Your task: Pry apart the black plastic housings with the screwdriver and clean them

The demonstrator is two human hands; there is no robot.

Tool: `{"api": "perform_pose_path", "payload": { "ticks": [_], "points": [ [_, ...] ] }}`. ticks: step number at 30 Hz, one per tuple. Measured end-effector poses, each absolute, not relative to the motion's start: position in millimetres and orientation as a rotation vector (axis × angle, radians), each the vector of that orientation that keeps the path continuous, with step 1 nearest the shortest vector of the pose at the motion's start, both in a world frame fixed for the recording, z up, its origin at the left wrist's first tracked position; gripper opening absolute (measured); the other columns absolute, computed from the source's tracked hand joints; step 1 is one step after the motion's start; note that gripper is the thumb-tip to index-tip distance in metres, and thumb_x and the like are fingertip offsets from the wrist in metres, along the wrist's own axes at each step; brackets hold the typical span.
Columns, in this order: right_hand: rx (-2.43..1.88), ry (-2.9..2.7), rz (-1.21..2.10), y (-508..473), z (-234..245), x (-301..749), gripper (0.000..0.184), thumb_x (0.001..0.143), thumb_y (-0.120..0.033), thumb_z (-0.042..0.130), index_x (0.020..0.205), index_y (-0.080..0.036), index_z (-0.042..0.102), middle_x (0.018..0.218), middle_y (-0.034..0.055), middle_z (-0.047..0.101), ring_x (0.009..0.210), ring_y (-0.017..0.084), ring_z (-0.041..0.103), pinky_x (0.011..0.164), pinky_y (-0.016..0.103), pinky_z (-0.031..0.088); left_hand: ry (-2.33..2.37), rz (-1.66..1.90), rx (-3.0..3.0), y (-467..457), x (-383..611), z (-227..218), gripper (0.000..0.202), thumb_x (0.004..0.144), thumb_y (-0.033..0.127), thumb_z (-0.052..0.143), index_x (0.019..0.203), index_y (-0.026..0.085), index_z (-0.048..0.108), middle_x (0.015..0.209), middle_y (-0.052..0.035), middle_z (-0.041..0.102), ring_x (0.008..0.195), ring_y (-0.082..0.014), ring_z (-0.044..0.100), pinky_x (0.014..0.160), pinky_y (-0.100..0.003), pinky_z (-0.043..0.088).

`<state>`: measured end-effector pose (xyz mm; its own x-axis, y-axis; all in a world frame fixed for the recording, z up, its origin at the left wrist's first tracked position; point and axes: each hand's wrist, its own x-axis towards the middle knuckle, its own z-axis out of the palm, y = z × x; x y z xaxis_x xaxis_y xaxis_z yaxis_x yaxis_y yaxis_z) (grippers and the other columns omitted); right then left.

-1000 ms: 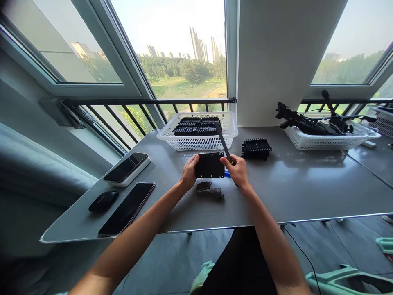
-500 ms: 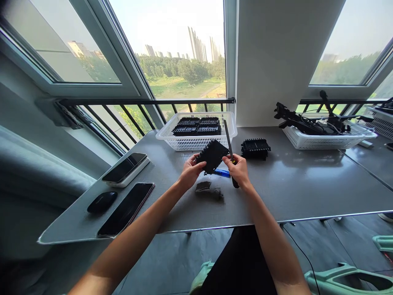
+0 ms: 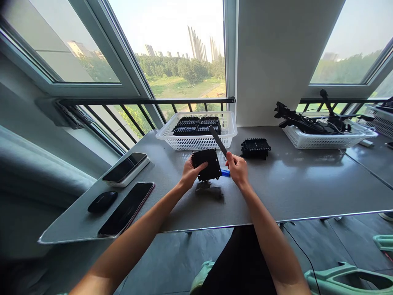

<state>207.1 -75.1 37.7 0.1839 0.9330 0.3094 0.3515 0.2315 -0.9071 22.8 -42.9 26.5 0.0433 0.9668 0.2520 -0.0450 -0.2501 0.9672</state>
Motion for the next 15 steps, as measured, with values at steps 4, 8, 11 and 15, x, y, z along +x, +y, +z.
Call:
{"api": "perform_pose_path", "payload": {
  "ticks": [4, 8, 11, 15],
  "points": [
    [-1.363, -1.49, 0.494, -80.5, 42.8, 208.9, 0.064, 0.088, -0.071, 0.035, 0.054, -0.019, 0.053, 0.048, -0.0014, 0.047, 0.049, 0.012, 0.043, 0.051, 0.025, 0.029, 1.085, 1.451, 1.52, -43.6, 19.9, 25.8, 0.032, 0.067, 0.03, 0.074, 0.091, 0.019, 0.055, 0.083, 0.0003, 0.063, 0.08, -0.0168, 0.061, 0.077, -0.03, 0.049],
    [-1.491, -1.705, 0.26, -85.3, 43.5, 204.6, 0.059, 0.09, -0.064, 0.04, 0.057, -0.019, 0.06, 0.054, 0.0015, 0.056, 0.054, 0.014, 0.048, 0.054, 0.027, 0.025, 1.101, 1.482, 1.589, -46.6, 20.2, 26.6, 0.031, 0.068, 0.027, 0.072, 0.092, 0.02, 0.054, 0.08, 0.0014, 0.061, 0.077, -0.0161, 0.06, 0.075, -0.028, 0.048],
    [-1.566, -1.78, 0.2, -85.8, 41.2, 201.8, 0.055, 0.09, -0.062, 0.041, 0.063, -0.021, 0.066, 0.058, 0.0033, 0.062, 0.057, 0.016, 0.052, 0.054, 0.027, 0.022, 1.099, 1.498, 1.587, -47.0, 21.2, 27.0, 0.035, 0.068, 0.027, 0.072, 0.098, 0.02, 0.055, 0.087, -0.0009, 0.064, 0.083, -0.0182, 0.061, 0.079, -0.03, 0.049],
    [-1.613, -1.783, 0.165, -85.0, 40.5, 203.0, 0.059, 0.091, -0.063, 0.038, 0.063, -0.021, 0.067, 0.059, 0.0052, 0.063, 0.056, 0.017, 0.052, 0.054, 0.028, 0.022, 1.119, 1.496, 1.586, -47.8, 21.9, 28.0, 0.032, 0.068, 0.027, 0.073, 0.093, 0.021, 0.054, 0.077, 0.0021, 0.062, 0.073, -0.0162, 0.061, 0.07, -0.027, 0.049]
  ]
}}
